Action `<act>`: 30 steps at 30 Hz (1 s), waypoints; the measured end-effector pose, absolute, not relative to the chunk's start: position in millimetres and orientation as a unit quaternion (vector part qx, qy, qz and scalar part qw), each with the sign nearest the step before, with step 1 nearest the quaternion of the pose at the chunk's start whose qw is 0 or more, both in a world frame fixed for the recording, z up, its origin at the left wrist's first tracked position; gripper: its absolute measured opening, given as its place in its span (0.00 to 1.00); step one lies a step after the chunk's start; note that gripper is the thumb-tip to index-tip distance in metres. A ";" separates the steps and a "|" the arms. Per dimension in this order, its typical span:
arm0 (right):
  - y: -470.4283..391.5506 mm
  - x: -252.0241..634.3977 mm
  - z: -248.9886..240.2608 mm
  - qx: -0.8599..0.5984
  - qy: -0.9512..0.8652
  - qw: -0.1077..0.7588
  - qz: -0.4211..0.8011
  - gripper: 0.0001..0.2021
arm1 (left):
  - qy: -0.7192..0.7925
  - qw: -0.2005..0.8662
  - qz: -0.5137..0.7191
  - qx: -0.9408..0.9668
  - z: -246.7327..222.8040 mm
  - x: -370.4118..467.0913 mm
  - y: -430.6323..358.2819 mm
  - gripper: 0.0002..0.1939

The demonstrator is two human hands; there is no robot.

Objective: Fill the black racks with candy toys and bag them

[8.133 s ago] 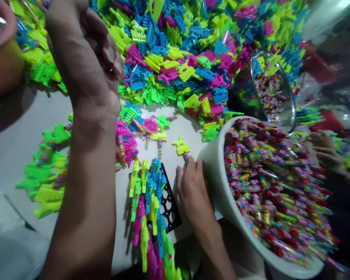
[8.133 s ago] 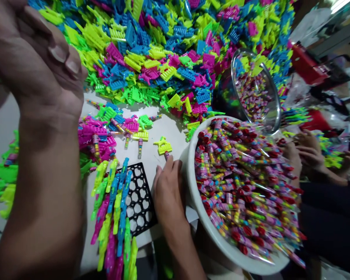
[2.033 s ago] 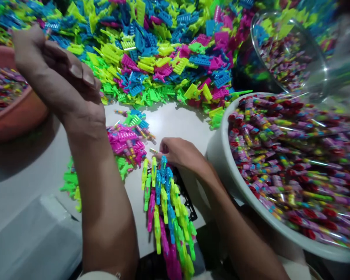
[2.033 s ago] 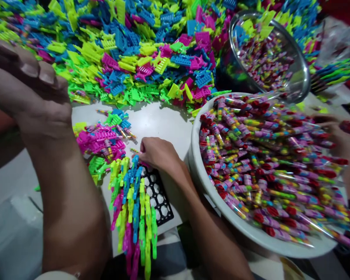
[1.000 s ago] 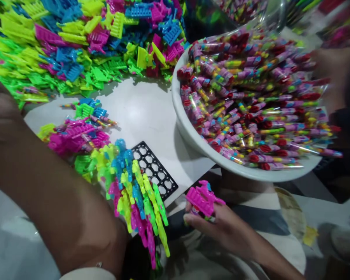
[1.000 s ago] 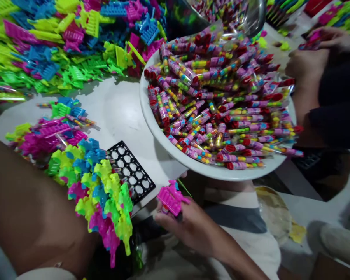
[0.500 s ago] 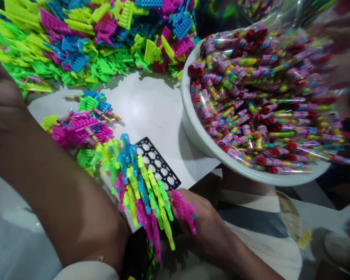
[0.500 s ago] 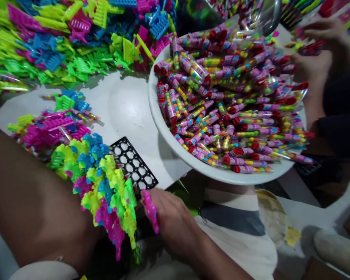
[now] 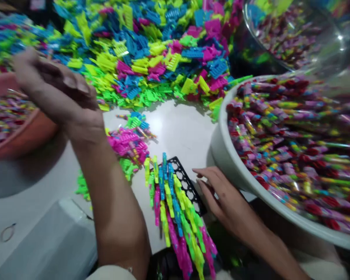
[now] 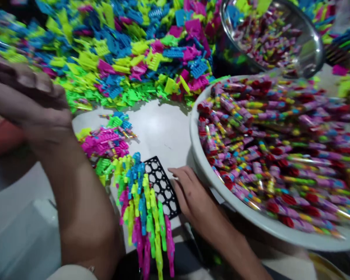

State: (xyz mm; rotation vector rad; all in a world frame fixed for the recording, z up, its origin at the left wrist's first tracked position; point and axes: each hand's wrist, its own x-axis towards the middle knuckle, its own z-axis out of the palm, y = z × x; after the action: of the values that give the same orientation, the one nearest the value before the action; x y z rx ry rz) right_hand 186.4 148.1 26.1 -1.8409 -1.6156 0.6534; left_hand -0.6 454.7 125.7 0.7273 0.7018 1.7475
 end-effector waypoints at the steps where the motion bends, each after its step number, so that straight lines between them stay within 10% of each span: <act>1: 172.0 185.0 22.9 -0.695 -0.613 0.305 0.218 0.15 | 0.291 0.527 0.740 0.301 126.7 1.2 453.2 0.24; 14: 331.5 159.4 30.5 -0.727 -0.660 0.082 0.174 0.10 | 0.290 0.558 0.732 0.262 118.3 -5.4 450.8 0.25; 30: 212.2 181.0 13.1 -0.707 -0.444 0.424 0.350 0.11 | 0.293 0.535 0.740 0.284 127.3 12.7 444.7 0.22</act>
State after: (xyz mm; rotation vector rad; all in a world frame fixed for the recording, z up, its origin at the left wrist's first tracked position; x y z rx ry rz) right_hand 181.0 212.2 13.1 -1.7702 -1.1113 0.8762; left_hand 12.7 444.7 127.3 0.6759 0.6971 1.7631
